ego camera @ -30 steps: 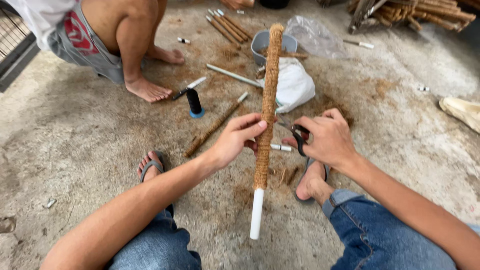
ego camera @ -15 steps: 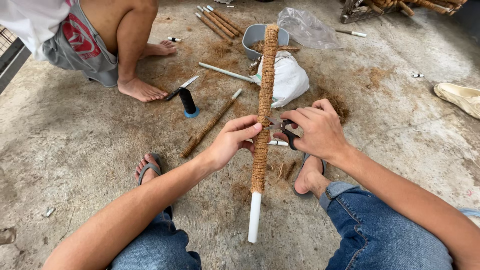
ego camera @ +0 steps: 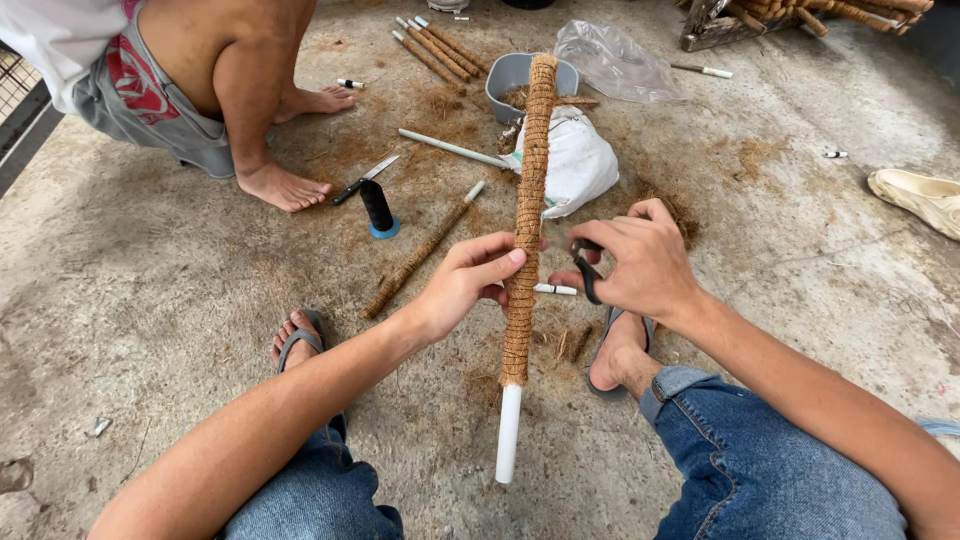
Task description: The person uses scissors to trim the loose ends of natural fibers wrapped around a white PVC pipe handle. The person holds the handle with one hand and snips the protruding fibers with the other, rotating the handle to trim different sections.
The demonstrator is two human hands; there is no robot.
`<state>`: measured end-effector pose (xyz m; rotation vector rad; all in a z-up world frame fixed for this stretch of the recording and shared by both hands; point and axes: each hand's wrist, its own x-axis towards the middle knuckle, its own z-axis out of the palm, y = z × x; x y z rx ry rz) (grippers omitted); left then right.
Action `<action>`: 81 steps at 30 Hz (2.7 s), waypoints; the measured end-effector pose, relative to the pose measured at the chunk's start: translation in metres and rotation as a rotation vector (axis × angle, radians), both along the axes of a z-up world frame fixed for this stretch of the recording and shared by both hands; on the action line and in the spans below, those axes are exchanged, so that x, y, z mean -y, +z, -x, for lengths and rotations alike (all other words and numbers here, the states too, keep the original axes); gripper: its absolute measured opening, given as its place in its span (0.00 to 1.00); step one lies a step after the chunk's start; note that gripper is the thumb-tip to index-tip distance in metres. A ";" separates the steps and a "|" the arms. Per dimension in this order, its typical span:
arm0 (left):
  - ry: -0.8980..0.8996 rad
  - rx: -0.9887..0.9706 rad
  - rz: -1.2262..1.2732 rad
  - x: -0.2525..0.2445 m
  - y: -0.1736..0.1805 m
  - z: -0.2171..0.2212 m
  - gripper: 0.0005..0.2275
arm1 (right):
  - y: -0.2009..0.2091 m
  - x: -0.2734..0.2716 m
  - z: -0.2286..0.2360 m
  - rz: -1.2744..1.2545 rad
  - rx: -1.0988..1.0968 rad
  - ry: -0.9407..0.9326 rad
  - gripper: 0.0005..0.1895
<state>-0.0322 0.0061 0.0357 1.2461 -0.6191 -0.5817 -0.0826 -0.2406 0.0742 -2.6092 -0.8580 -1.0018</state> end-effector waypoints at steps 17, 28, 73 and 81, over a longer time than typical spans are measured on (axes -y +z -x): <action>0.142 0.133 -0.111 0.001 -0.008 -0.007 0.12 | -0.002 0.002 -0.003 0.002 -0.241 -0.220 0.29; 0.193 0.183 -0.250 -0.003 0.004 -0.001 0.15 | -0.004 0.004 -0.004 -0.009 -0.270 -0.234 0.29; 0.048 0.620 -0.641 -0.010 0.007 0.001 0.17 | 0.002 0.039 -0.009 -0.181 -0.176 -0.494 0.29; 0.031 0.558 -0.590 -0.014 0.001 -0.004 0.15 | 0.014 0.036 -0.003 -0.486 -0.197 -0.294 0.26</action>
